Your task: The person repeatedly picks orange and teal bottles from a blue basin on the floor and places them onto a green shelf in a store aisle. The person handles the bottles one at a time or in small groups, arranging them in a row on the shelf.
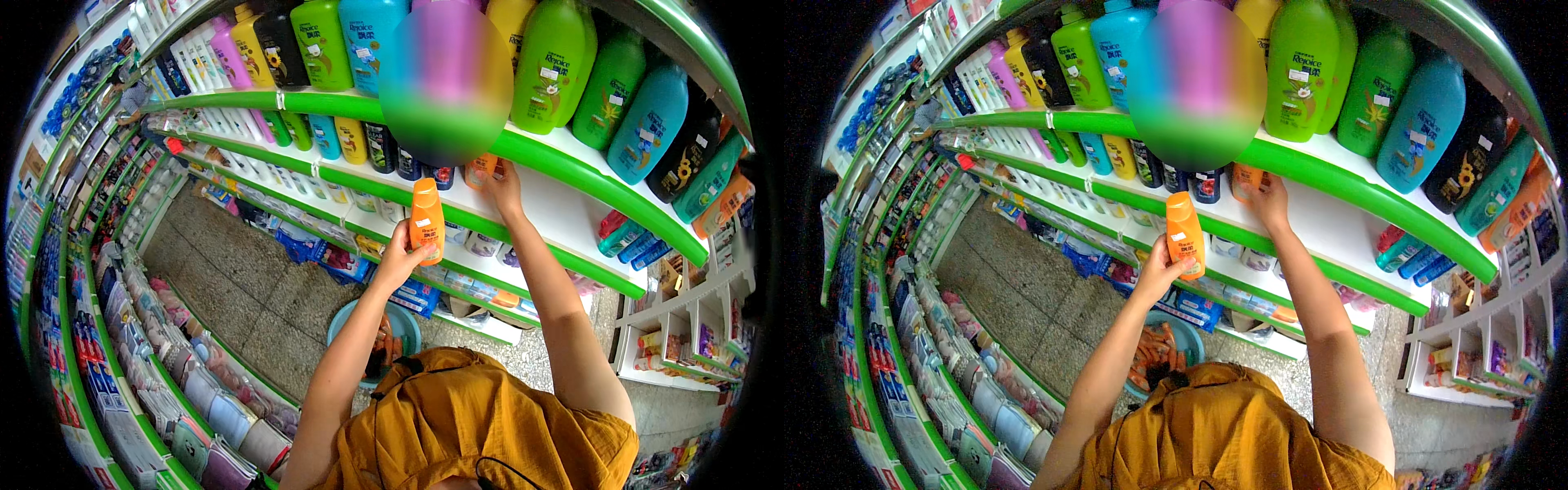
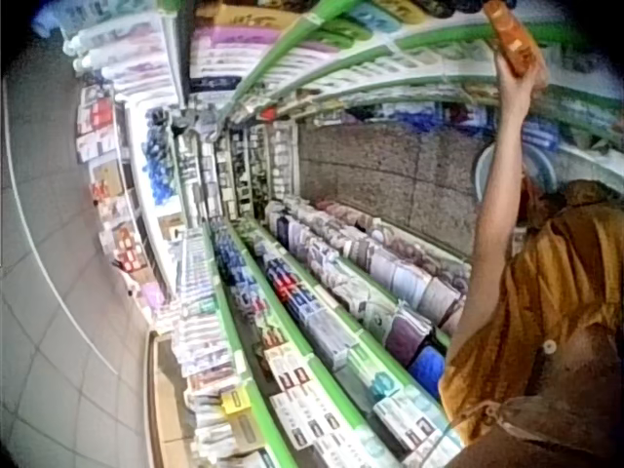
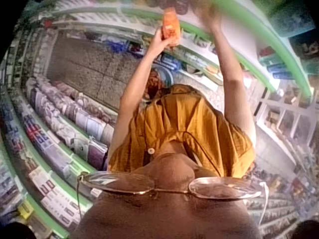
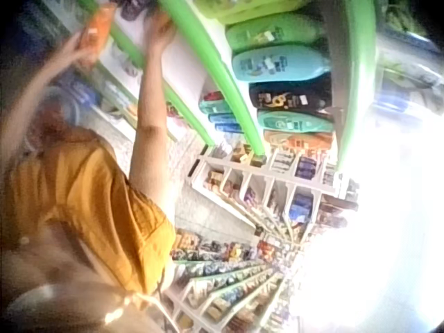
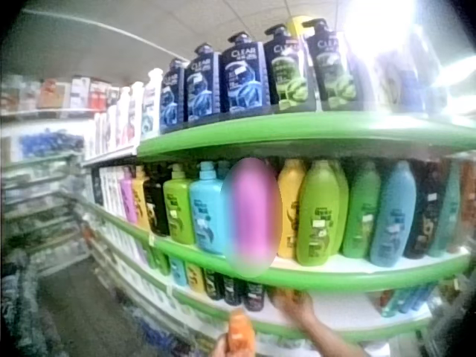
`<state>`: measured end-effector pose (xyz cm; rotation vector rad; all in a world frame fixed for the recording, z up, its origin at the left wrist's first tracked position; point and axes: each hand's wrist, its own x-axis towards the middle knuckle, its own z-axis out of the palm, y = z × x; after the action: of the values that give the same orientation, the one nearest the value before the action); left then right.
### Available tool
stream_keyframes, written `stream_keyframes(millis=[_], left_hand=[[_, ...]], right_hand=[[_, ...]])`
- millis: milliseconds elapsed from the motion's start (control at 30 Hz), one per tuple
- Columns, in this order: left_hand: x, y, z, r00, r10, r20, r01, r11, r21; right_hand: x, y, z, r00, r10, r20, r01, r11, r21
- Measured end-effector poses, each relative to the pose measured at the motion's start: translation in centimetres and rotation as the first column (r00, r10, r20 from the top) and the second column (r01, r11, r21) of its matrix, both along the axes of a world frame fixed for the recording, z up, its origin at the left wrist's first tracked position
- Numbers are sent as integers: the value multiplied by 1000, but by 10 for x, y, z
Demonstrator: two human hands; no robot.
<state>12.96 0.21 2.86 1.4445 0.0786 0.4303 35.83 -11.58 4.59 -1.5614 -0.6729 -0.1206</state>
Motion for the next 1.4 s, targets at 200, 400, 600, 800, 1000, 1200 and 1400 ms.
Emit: stream_keyframes(millis=[200, 400, 600, 800, 1000, 1200, 1400], left_hand=[[10, -5, -2, 1000, -19, 17, 20, 998, -64], [32, -9, 9, 998, -55, 38, 56, 998, -17], [52, -11, 14, 996, -87, 14, 87, 996, 28], [85, -32, 32, 986, -165, 23, 153, 951, 268], [114, -55, 48, 995, 82, 53, -97, 761, 642], [127, -60, 42, 984, 175, -36, -88, 648, 756], [143, -63, 42, 937, 299, -183, -25, 579, 815]], right_hand=[[3, 1, 8, 995, -92, 38, 96, 990, -101], [3, -4, 16, 997, -79, 2, 78, 979, -190], [-35, -39, 29, 988, 133, -79, -138, 988, -72], [-78, -66, 29, 906, 399, -142, -412, 908, -79], [-53, -85, 41, 897, 245, -367, -242, 969, 56], [10, -86, 31, 990, 24, -142, -40, 993, -108], [60, -52, -13, 991, -50, 126, 68, 988, -138]])
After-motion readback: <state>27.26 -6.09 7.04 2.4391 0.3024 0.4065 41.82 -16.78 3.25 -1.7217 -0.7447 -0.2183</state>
